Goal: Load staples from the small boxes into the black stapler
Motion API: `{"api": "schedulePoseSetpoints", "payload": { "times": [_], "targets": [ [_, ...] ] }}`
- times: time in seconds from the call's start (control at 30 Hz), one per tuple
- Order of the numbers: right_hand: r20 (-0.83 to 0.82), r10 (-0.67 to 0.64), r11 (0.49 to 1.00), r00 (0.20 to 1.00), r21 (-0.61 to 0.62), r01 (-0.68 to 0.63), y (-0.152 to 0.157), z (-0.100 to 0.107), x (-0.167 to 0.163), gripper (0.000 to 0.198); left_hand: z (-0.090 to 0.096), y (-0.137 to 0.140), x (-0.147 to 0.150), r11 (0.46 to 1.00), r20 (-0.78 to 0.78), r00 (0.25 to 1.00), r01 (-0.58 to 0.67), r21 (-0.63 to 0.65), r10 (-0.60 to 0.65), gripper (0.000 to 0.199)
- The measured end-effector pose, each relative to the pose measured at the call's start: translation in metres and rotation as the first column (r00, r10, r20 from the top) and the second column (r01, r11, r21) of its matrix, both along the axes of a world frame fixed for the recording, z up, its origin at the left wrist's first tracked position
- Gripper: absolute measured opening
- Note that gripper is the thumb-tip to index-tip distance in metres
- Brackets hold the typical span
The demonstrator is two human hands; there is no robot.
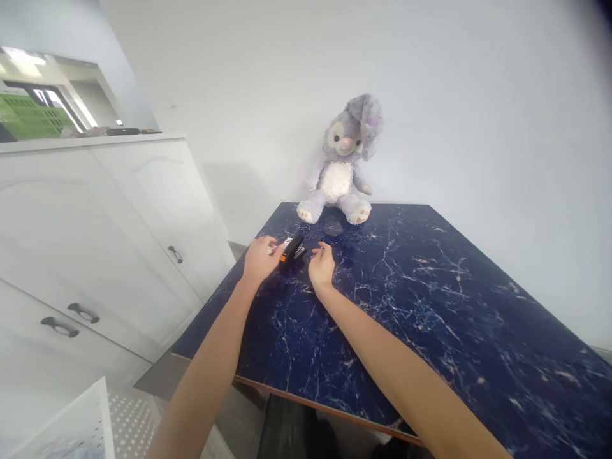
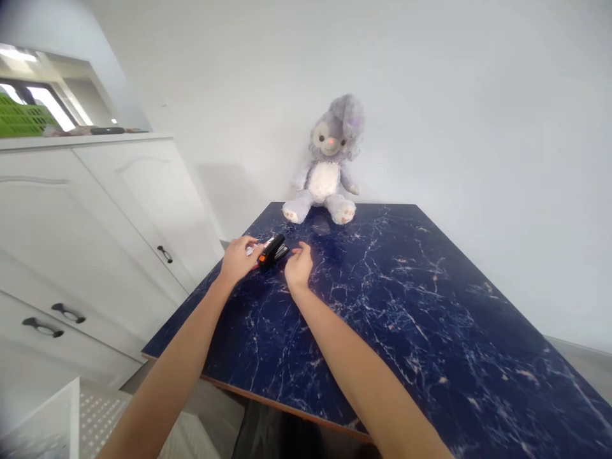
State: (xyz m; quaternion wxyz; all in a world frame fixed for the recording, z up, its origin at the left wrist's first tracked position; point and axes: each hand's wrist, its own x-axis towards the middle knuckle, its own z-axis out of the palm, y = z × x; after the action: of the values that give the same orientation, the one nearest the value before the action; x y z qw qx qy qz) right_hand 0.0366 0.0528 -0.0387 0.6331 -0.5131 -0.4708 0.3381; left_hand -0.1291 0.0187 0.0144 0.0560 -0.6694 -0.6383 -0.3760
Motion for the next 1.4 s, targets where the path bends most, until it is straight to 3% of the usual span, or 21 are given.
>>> {"api": "schedulePoseSetpoints", "payload": {
  "times": [0.1, 0.27, 0.4, 0.5, 0.63, 0.73, 0.8, 0.9, 0.97, 1.1, 1.17, 1.23, 1.3, 1.4],
  "targets": [
    [-0.082, 0.105, 0.994, 0.991, 0.004, -0.105, 0.001, -0.001, -0.001, 0.036, 0.0, 0.0, 0.007, 0.969, 0.028, 0.977, 0.213, -0.127, -0.211, 0.038],
    [-0.037, 0.077, 0.997, 0.996, 0.0, -0.077, 0.002, -0.002, 0.016, 0.028, -0.007, 0.003, 0.005, 0.94, 0.135, 0.951, 0.298, -0.167, -0.278, 0.039],
    [0.068, 0.011, 0.999, 0.998, 0.04, -0.014, -0.001, 0.0, 0.031, 0.027, -0.007, 0.002, 0.006, 0.934, 0.123, 0.946, 0.319, -0.159, -0.301, 0.038],
    [0.154, 0.042, 0.997, 0.987, 0.054, -0.05, -0.004, 0.002, 0.031, 0.029, -0.004, 0.001, 0.002, 0.962, 0.114, 0.959, 0.266, -0.053, -0.259, 0.026],
    [0.153, -0.022, 0.998, 0.988, 0.056, 0.014, -0.004, 0.001, 0.03, 0.027, -0.004, 0.003, -0.012, 0.993, 0.214, 0.976, -0.047, 0.111, 0.023, 0.026],
    [0.136, -0.054, 0.999, 0.989, 0.012, 0.053, -0.004, 0.0, 0.031, 0.024, -0.009, 0.008, -0.022, 0.967, 0.108, 0.962, -0.253, 0.014, 0.25, 0.029],
    [0.176, -0.043, 0.999, 0.983, 0.015, 0.041, -0.005, 0.002, 0.031, 0.022, -0.014, 0.011, -0.026, 0.941, 0.012, 0.945, -0.323, -0.104, 0.325, 0.035],
    [0.261, -0.043, 0.999, 0.964, 0.039, 0.034, -0.009, 0.006, 0.03, 0.022, -0.018, 0.012, -0.027, 0.921, -0.049, 0.941, -0.338, -0.193, 0.335, 0.036],
    [0.294, -0.061, 0.998, 0.954, 0.048, 0.049, -0.011, 0.008, 0.03, 0.024, -0.017, 0.012, -0.027, 0.946, -0.03, 0.957, -0.291, -0.141, 0.29, 0.03],
    [0.245, -0.016, 0.999, 0.969, 0.032, 0.008, -0.01, 0.009, 0.031, 0.024, -0.013, 0.013, -0.021, 0.989, 0.262, 0.957, -0.141, 0.034, 0.127, 0.043],
    [0.193, 0.026, 0.998, 0.981, 0.045, -0.035, -0.009, 0.008, 0.03, 0.023, -0.012, 0.015, -0.016, 0.998, 0.495, 0.869, -0.04, 0.041, 0.014, 0.05],
    [0.158, 0.035, 0.997, 0.987, 0.06, -0.045, -0.009, 0.008, 0.03, 0.022, -0.011, 0.017, -0.01, 0.994, 0.687, 0.719, 0.104, 0.04, -0.103, 0.057],
    [0.141, 0.041, 0.996, 0.989, 0.073, -0.052, -0.01, 0.009, 0.029, 0.021, -0.009, 0.017, -0.003, 0.971, 0.814, 0.548, 0.228, 0.073, -0.19, 0.061],
    [0.114, 0.063, 0.991, 0.991, 0.106, -0.076, -0.013, 0.012, 0.029, 0.022, -0.006, 0.016, 0.002, 0.924, 0.909, 0.317, 0.352, 0.151, -0.27, 0.051]
  ]
}}
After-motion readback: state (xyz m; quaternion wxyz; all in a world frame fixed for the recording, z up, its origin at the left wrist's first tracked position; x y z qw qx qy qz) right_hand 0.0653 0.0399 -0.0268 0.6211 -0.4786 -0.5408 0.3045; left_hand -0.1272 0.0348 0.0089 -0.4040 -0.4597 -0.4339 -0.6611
